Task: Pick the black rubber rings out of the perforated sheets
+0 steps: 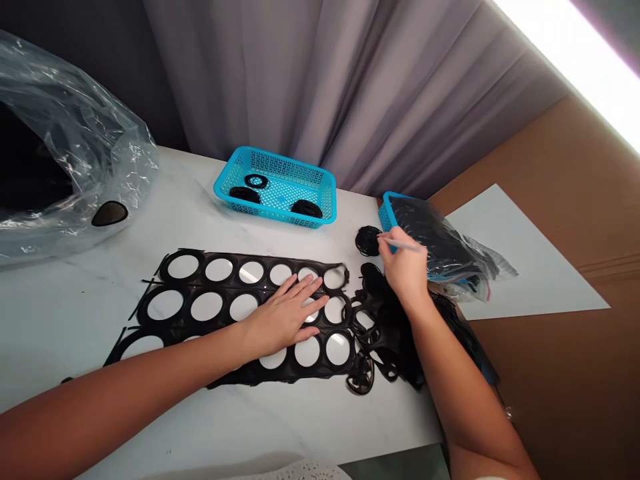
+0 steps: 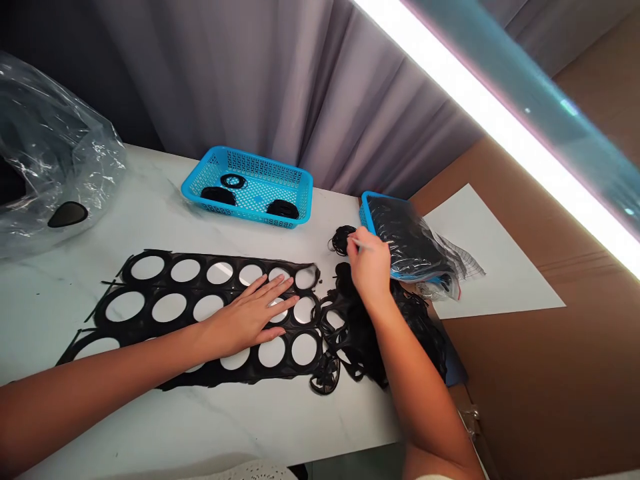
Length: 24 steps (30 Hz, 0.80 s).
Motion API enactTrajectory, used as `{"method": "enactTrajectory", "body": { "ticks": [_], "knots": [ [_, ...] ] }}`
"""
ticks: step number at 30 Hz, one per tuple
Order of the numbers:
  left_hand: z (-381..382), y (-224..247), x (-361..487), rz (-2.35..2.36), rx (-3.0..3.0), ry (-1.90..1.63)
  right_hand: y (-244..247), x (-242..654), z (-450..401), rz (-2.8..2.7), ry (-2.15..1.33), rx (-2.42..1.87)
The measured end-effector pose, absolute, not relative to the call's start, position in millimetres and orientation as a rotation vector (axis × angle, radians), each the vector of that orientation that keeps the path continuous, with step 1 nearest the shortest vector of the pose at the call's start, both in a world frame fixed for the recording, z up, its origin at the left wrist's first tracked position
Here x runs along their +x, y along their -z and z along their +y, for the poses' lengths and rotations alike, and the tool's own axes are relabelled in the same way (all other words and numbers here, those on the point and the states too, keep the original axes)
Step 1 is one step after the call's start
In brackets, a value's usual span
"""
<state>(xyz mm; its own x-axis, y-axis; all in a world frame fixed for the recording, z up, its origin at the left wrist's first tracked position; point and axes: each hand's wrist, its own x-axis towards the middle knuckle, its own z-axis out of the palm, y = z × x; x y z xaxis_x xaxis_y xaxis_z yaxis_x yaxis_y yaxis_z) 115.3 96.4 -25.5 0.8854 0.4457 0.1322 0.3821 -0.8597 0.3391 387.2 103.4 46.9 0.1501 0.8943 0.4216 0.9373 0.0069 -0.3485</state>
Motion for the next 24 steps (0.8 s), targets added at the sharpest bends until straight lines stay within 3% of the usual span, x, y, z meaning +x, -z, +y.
{"method": "enactTrajectory", "body": {
  "ticks": [2,7,11,19,24],
  "knots": [
    [99.8,18.5,113.9,0.593,2.673,-0.292,-62.9,392.7,112.0,-1.675,-0.059,-1.908],
    [116.5,-18.0,115.9,0.731,2.158,-0.527,-83.0,357.1,101.9,-1.543,-0.898,-1.647],
    [129.6,-38.6,122.0,0.671,1.682,-0.659,-86.2,323.3,86.8,-1.433,-1.229,-1.428],
    [134.3,-43.2,89.4,0.707,1.115,-0.675,-47.9,307.2,87.8,-1.273,-1.161,-1.430],
    [137.4,-36.7,61.6,0.863,1.223,-0.682,-10.0,306.0,85.5,-1.388,-1.057,-1.503]
  ]
}}
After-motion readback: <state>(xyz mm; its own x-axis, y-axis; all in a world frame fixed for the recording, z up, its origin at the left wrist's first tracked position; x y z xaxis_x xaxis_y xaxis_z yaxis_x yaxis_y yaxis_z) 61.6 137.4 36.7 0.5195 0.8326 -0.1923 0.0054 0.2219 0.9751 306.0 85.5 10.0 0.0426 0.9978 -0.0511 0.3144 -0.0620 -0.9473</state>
